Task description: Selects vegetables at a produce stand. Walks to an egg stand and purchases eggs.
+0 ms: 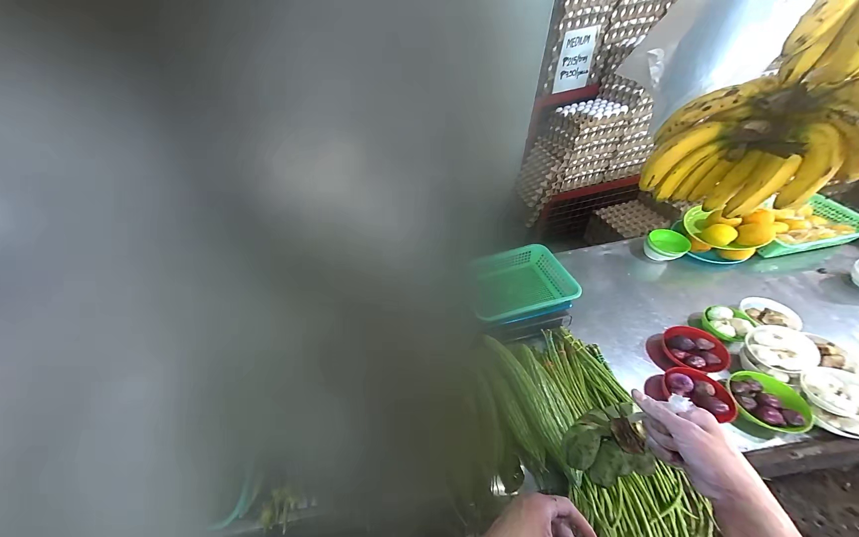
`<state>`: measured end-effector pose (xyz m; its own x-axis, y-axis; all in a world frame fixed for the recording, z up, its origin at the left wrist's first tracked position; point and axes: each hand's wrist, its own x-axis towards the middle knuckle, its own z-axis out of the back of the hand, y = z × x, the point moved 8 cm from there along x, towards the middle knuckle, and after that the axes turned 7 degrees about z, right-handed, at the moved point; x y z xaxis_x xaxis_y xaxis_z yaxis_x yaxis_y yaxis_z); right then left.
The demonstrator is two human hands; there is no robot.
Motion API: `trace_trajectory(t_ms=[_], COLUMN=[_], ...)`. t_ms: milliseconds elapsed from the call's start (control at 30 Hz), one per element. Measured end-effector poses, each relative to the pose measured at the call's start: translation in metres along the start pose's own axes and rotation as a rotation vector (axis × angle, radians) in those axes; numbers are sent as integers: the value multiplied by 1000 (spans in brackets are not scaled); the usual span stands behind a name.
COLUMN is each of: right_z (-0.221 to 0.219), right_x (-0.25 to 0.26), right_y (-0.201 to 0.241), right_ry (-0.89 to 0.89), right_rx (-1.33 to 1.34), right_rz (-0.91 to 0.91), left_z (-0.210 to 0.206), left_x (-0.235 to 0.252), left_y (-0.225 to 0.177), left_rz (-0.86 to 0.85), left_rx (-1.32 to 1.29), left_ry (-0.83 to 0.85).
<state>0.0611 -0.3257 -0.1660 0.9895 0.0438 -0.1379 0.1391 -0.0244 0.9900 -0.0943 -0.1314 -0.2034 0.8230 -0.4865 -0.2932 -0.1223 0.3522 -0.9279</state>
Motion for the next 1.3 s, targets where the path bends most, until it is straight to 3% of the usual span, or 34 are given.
trace_trajectory(t_ms=[300, 900, 1033, 1167, 1300], right_z=[-9, -2, -1, 1, 4], right_x=[-9, -11, -11, -12, -15], right_y=[1, -17, -16, -15, -14], right_ry=[126, 33, 14, 4, -12], right_rx=[-16, -49, -20, -2, -7], right_rz=[13, -94, -120, -114, -113], left_z=[-7, 3, 30, 88, 142], left_x=[5, 9, 19, 24, 32], left_y=[4, 8, 16, 16, 9], left_rz=[-22, 33, 69, 127, 67], left_rx=[12, -45, -88, -102, -524], left_ry=[19, -4, -126, -345, -533])
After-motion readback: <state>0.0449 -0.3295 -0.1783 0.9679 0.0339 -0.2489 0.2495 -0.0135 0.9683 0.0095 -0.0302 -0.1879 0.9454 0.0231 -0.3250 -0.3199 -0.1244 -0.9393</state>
